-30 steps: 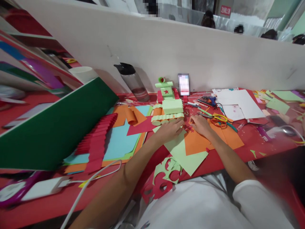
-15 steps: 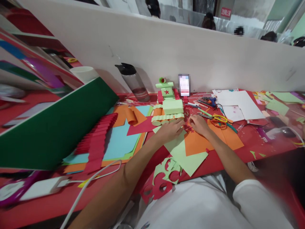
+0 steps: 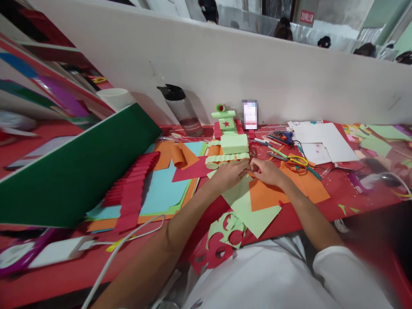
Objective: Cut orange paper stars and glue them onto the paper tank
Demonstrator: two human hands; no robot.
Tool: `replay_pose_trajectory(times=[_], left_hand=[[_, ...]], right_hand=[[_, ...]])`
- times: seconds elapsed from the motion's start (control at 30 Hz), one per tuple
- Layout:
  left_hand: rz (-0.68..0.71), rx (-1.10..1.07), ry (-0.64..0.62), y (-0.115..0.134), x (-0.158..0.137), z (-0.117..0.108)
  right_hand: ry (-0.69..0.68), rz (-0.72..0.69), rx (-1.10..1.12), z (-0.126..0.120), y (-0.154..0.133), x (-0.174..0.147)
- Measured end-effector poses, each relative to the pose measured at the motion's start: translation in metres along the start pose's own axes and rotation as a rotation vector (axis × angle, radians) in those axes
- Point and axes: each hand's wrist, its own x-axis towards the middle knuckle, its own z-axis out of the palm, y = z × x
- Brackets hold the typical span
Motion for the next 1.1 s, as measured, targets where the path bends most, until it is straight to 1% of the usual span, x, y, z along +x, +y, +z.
replay_pose_trajectory(times=[0.17,0.23,0.37,0.43,0.47,0.53,0.6,0.67,0.73,0.77,0.9,1.0,1.1], left_hand=[[0.079,-0.12,-0.009,-0.005,0.001,0.002],[0.098,-0.124,-0.012,-0.006,0.002,0.001],[0.15,0.001,-0.019,-0.009,0.0,-0.004],[0.15,0.066,-0.005,-0.012,-0.002,-0.008],[0.129,0.078,0.017,-0.014,-0.003,-0.011],[0.047,0.06,0.081,-0.019,-0.005,-0.018],[-0.07,0.026,0.134,-0.023,-0.007,-0.028],[-0.194,0.019,0.135,-0.025,-0.009,-0.039],[-0.284,0.047,0.092,-0.027,-0.012,-0.05],[-0.31,0.071,0.059,-0.028,-0.014,-0.054],[-0.409,0.165,-0.121,-0.036,-0.022,-0.065],[-0.433,0.176,-0.218,-0.042,-0.026,-0.066],[-0.423,0.182,-0.251,-0.046,-0.028,-0.064]], right_hand=[[-0.026,0.006,0.043,-0.003,0.002,-0.001],[-0.049,0.008,0.073,-0.003,0.003,-0.001],[-0.115,0.014,0.146,-0.005,0.002,-0.002],[-0.141,0.021,0.175,-0.007,0.001,-0.002],[-0.14,0.027,0.185,-0.009,0.0,-0.003],[-0.104,0.045,0.195,-0.013,0.0,-0.003],[-0.037,0.068,0.199,-0.017,0.001,-0.003],[0.027,0.099,0.207,-0.022,0.003,-0.004],[0.056,0.129,0.212,-0.026,0.006,-0.005],[0.048,0.136,0.208,-0.028,0.007,-0.006],[-0.08,0.105,0.195,-0.027,0.006,-0.008],[-0.181,0.076,0.213,-0.017,0.002,-0.007],[-0.233,0.05,0.211,-0.003,-0.003,-0.005]])
